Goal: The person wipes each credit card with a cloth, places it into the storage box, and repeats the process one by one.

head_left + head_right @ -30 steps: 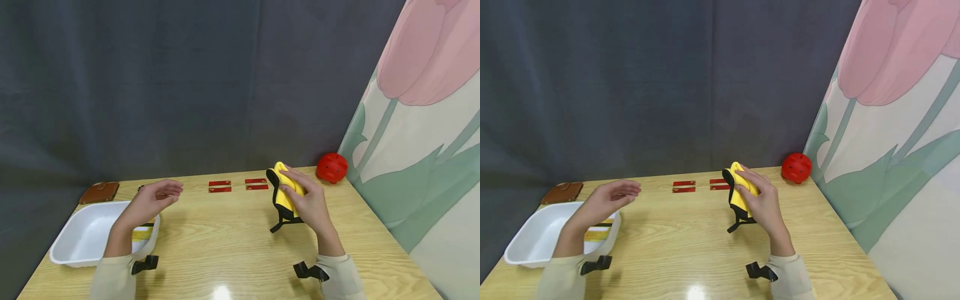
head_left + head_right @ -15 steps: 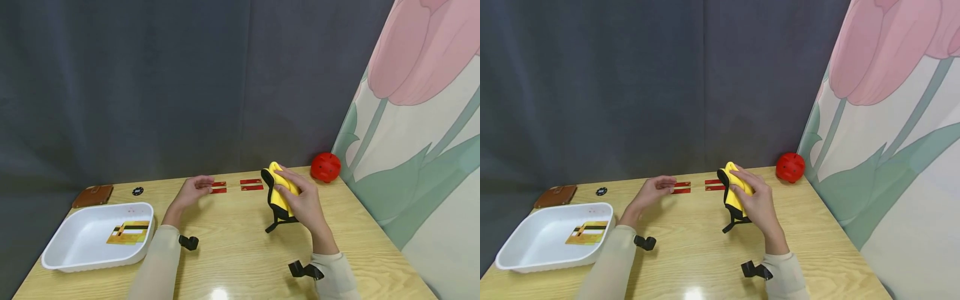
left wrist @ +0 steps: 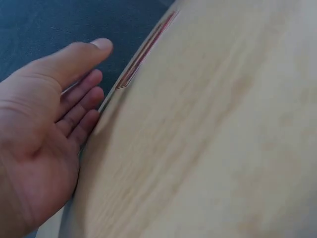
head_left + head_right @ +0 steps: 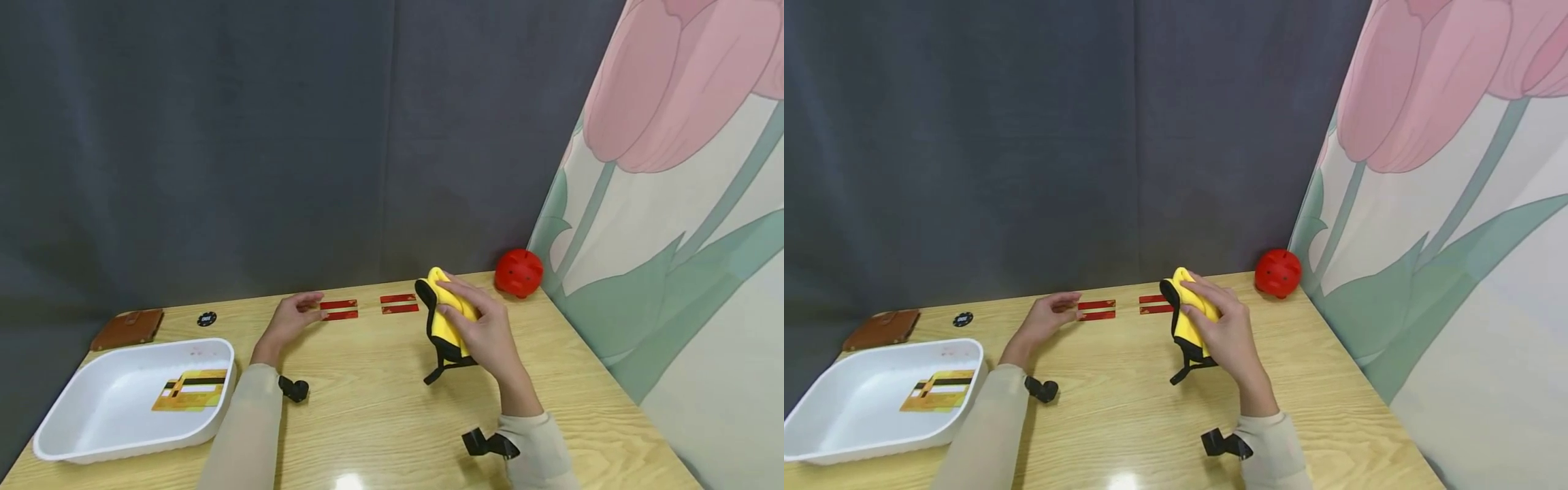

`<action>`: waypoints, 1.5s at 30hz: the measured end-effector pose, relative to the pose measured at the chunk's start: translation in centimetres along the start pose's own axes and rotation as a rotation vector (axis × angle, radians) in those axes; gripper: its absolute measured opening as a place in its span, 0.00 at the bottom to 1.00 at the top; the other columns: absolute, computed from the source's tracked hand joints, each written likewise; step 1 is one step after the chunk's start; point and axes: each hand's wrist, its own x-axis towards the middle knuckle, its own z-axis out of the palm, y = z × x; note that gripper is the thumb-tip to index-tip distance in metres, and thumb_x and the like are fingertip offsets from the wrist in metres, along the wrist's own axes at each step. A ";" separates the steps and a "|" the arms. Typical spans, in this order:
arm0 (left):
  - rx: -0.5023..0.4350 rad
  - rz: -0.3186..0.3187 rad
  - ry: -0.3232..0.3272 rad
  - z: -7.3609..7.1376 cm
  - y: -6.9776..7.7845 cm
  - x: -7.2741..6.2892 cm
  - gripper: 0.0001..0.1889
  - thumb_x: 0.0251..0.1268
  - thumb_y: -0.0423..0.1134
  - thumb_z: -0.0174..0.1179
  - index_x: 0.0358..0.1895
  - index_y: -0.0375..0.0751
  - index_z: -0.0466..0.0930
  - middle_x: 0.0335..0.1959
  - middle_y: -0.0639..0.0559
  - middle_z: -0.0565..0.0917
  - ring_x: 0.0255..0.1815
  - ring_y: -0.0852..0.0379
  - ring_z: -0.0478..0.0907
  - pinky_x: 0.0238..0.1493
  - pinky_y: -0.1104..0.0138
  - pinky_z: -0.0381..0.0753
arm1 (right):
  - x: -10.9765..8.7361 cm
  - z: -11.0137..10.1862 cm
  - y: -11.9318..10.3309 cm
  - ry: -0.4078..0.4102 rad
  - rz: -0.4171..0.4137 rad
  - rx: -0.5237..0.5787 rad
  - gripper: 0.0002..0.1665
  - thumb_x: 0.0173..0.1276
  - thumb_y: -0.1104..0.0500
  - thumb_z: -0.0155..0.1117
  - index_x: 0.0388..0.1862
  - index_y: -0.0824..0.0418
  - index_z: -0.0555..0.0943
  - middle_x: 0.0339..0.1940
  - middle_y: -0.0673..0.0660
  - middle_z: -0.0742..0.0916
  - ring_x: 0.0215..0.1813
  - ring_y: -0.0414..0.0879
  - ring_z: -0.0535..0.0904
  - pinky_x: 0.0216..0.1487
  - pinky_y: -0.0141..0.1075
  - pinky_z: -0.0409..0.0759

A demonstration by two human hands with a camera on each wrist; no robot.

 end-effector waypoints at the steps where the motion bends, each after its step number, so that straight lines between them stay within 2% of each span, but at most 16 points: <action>1: 0.023 0.001 -0.005 -0.2 -0.4 0.2 0.30 0.71 0.40 0.68 0.73 0.39 0.73 0.72 0.39 0.76 0.72 0.40 0.71 0.74 0.45 0.71 | 0.0 0.1 0.0 -0.001 -0.001 0.004 0.23 0.65 0.66 0.75 0.59 0.52 0.88 0.68 0.51 0.85 0.59 0.42 0.78 0.48 0.24 0.80; 6: 0.111 -0.016 -0.065 -1.2 -0.3 0.3 0.33 0.70 0.42 0.69 0.75 0.40 0.70 0.75 0.40 0.72 0.76 0.38 0.67 0.77 0.44 0.68 | -0.2 0.6 -0.2 -0.020 -0.003 0.030 0.23 0.65 0.65 0.75 0.59 0.52 0.88 0.69 0.51 0.84 0.60 0.44 0.78 0.48 0.25 0.81; 10: 0.172 0.004 -0.088 -1.7 -0.3 0.4 0.34 0.69 0.43 0.69 0.75 0.38 0.69 0.75 0.38 0.70 0.77 0.37 0.66 0.77 0.43 0.67 | -0.1 1.0 -0.4 -0.029 -0.005 0.047 0.23 0.65 0.65 0.75 0.59 0.52 0.88 0.69 0.50 0.84 0.61 0.46 0.78 0.49 0.24 0.81; 16: 0.217 0.027 -0.087 -1.8 -0.1 0.4 0.29 0.68 0.41 0.70 0.70 0.36 0.75 0.70 0.36 0.72 0.74 0.35 0.69 0.75 0.43 0.70 | -0.1 1.3 -0.5 -0.035 -0.001 0.045 0.23 0.65 0.65 0.75 0.59 0.51 0.88 0.68 0.50 0.84 0.61 0.48 0.79 0.48 0.25 0.79; 21: 0.321 0.043 -0.070 -1.5 0.2 0.8 0.25 0.68 0.42 0.70 0.66 0.39 0.80 0.64 0.38 0.74 0.68 0.36 0.73 0.71 0.43 0.73 | -0.1 1.2 -0.5 -0.032 0.007 0.037 0.23 0.65 0.65 0.75 0.59 0.51 0.88 0.69 0.50 0.84 0.62 0.49 0.79 0.49 0.25 0.79; 26: 0.356 0.007 -0.063 -1.4 0.7 1.0 0.24 0.66 0.43 0.72 0.62 0.39 0.81 0.62 0.38 0.74 0.62 0.39 0.73 0.70 0.44 0.72 | -0.1 1.1 -0.7 -0.031 0.012 0.029 0.24 0.65 0.65 0.75 0.59 0.50 0.88 0.69 0.50 0.84 0.62 0.49 0.79 0.49 0.25 0.79; 30: 0.355 -0.022 -0.068 -1.2 1.2 1.0 0.23 0.66 0.43 0.72 0.60 0.38 0.80 0.62 0.38 0.73 0.62 0.40 0.72 0.70 0.44 0.72 | -0.1 1.0 -0.8 -0.032 0.023 0.023 0.24 0.65 0.65 0.75 0.59 0.50 0.88 0.69 0.50 0.84 0.62 0.49 0.79 0.49 0.25 0.80; 34: 0.288 -0.037 -0.042 -0.6 1.0 0.8 0.23 0.66 0.41 0.72 0.59 0.38 0.76 0.58 0.40 0.75 0.57 0.44 0.73 0.63 0.50 0.76 | 0.0 0.8 -0.8 -0.030 0.027 0.017 0.24 0.66 0.64 0.75 0.60 0.50 0.87 0.69 0.49 0.84 0.60 0.48 0.79 0.48 0.25 0.80; 38: 0.230 0.021 0.038 0.3 0.5 0.7 0.22 0.65 0.37 0.72 0.59 0.41 0.76 0.49 0.43 0.77 0.49 0.48 0.73 0.53 0.58 0.75 | 0.0 0.6 -0.7 -0.025 0.018 0.018 0.24 0.66 0.65 0.75 0.59 0.50 0.88 0.69 0.48 0.84 0.60 0.47 0.79 0.48 0.24 0.80; 41: 0.244 0.082 0.104 0.9 0.1 0.5 0.21 0.66 0.35 0.71 0.60 0.42 0.78 0.47 0.43 0.79 0.48 0.49 0.75 0.53 0.57 0.77 | 0.1 0.6 -0.6 -0.029 0.011 0.017 0.24 0.66 0.66 0.75 0.59 0.49 0.88 0.69 0.48 0.84 0.59 0.47 0.78 0.48 0.24 0.80; 45: 0.246 0.111 0.140 1.4 0.0 0.1 0.18 0.70 0.34 0.68 0.61 0.45 0.81 0.47 0.43 0.84 0.48 0.48 0.81 0.53 0.55 0.82 | 0.0 0.5 -0.4 -0.035 0.011 0.004 0.24 0.66 0.65 0.75 0.59 0.49 0.88 0.69 0.47 0.84 0.59 0.47 0.78 0.49 0.24 0.80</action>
